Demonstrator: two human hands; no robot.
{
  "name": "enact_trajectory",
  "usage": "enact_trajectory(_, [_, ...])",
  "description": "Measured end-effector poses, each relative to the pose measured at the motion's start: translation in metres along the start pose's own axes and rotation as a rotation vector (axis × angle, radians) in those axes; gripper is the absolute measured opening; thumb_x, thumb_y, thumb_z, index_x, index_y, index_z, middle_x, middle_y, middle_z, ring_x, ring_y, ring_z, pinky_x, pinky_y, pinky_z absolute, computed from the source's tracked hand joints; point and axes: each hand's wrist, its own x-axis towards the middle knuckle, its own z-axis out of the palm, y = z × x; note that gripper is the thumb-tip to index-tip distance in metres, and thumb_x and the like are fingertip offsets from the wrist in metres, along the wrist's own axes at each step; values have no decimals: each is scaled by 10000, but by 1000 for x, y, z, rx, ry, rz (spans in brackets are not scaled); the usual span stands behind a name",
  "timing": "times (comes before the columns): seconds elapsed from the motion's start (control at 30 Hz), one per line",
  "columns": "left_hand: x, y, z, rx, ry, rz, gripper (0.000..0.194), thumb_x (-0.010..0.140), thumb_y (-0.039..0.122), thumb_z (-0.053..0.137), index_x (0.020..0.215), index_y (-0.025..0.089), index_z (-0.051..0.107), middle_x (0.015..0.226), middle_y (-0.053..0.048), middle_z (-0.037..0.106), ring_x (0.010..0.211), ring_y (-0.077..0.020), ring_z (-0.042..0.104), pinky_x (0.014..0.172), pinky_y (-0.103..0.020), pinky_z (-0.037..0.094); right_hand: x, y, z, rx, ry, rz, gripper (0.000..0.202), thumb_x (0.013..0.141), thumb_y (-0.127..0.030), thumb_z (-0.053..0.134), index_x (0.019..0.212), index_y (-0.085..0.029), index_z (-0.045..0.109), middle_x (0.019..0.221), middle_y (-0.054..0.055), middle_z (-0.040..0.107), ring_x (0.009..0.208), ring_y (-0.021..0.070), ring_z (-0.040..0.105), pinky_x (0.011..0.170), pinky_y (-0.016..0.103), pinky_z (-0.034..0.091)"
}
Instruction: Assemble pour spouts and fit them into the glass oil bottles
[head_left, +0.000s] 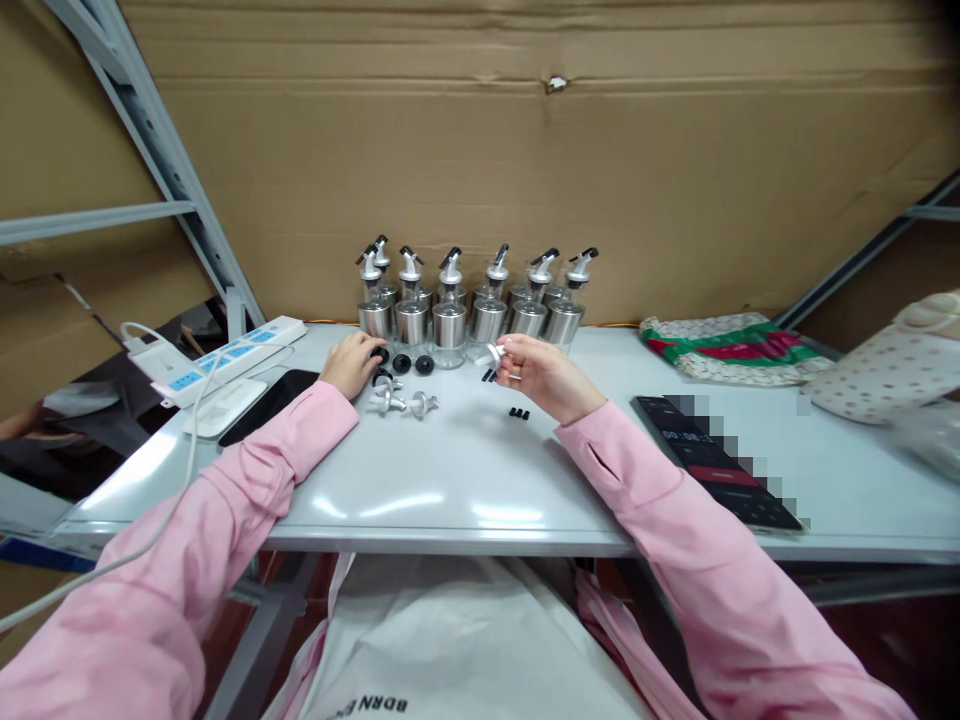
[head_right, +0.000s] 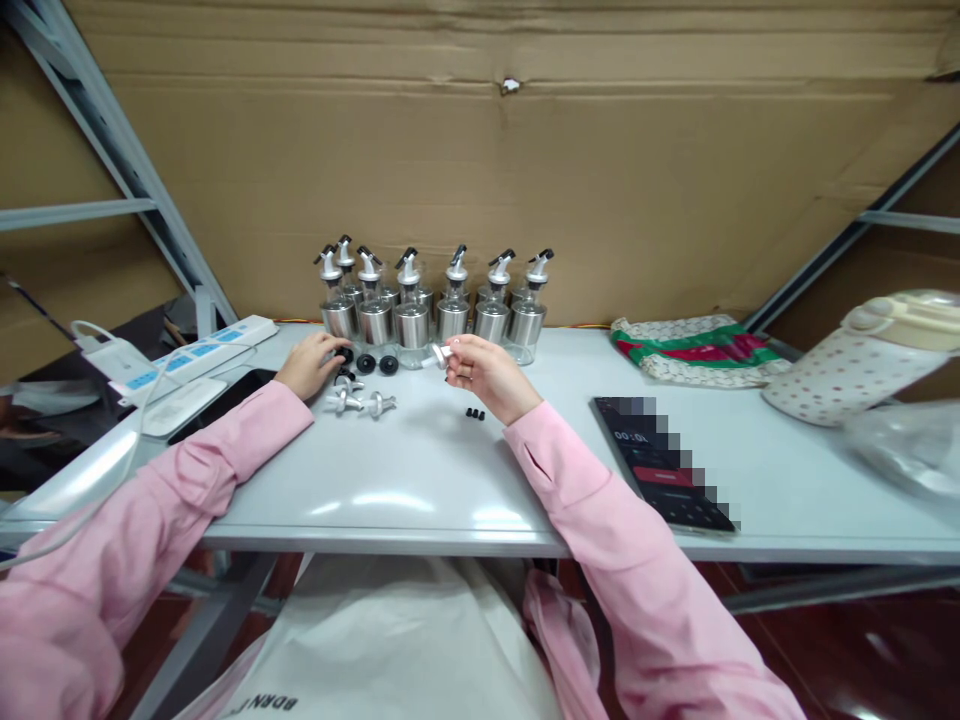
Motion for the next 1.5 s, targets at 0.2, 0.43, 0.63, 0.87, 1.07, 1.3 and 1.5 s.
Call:
enact_trajectory(0.2, [-9, 61, -19, -237, 516, 197, 182, 818, 271, 541, 962, 165, 514, 920, -62, 502, 842, -169, 513, 740, -299, 445, 0, 1, 1, 40, -35, -25, 133, 625, -187, 639, 738, -168, 571, 525, -54, 509, 521, 72, 481, 592, 238, 416])
enact_trajectory(0.43, [-44, 127, -5, -491, 372, 497, 212, 791, 216, 606, 920, 189, 439, 886, -36, 526, 838, -140, 532, 752, -287, 456, -5, -1, 3, -40, -130, -70, 144, 634, -203, 647, 762, -137, 640, 579, -19, 572, 548, 74, 508, 593, 243, 409])
enact_trajectory(0.63, [-46, 124, -4, -435, 352, 522, 217, 795, 261, 604, 888, 200, 418, 860, -29, 533, 793, -142, 529, 705, -289, 443, -9, 0, 9, -133, -258, -108, 133, 626, -223, 671, 725, -146, 628, 481, -54, 484, 461, 53, 387, 496, 235, 306])
enact_trajectory(0.87, [-43, 122, -6, -267, 345, 607, 199, 824, 315, 562, 888, 211, 405, 839, -18, 571, 768, -149, 542, 767, -336, 398, -12, 0, 12, -197, -266, -107, 145, 631, -266, 690, 710, -158, 634, 436, -59, 467, 450, 66, 401, 494, 244, 312])
enact_trajectory(1.07, [-44, 121, -6, -221, 373, 607, 202, 813, 322, 575, 881, 216, 418, 870, -28, 544, 807, -162, 518, 771, -339, 393, -11, 5, 13, -236, -301, -106, 154, 643, -268, 701, 733, -160, 636, 508, -36, 548, 494, 74, 471, 530, 237, 367])
enact_trajectory(1.3, [-44, 118, -4, -228, 333, 611, 296, 793, 377, 591, 979, 238, 408, 1030, -62, 528, 933, -191, 519, 799, -353, 389, -12, 8, 14, -270, -377, -112, 199, 658, -300, 706, 775, -146, 658, 610, -13, 585, 531, 75, 497, 548, 236, 397])
enact_trajectory(1.5, [-43, 118, -2, -232, 137, 653, 519, 792, 489, 544, 1188, 208, 361, 1015, -87, 595, 914, -210, 558, 829, -364, 370, -11, 10, 13, -307, -468, -73, 222, 664, -327, 708, 748, -132, 644, 655, 0, 616, 534, 74, 510, 547, 231, 409])
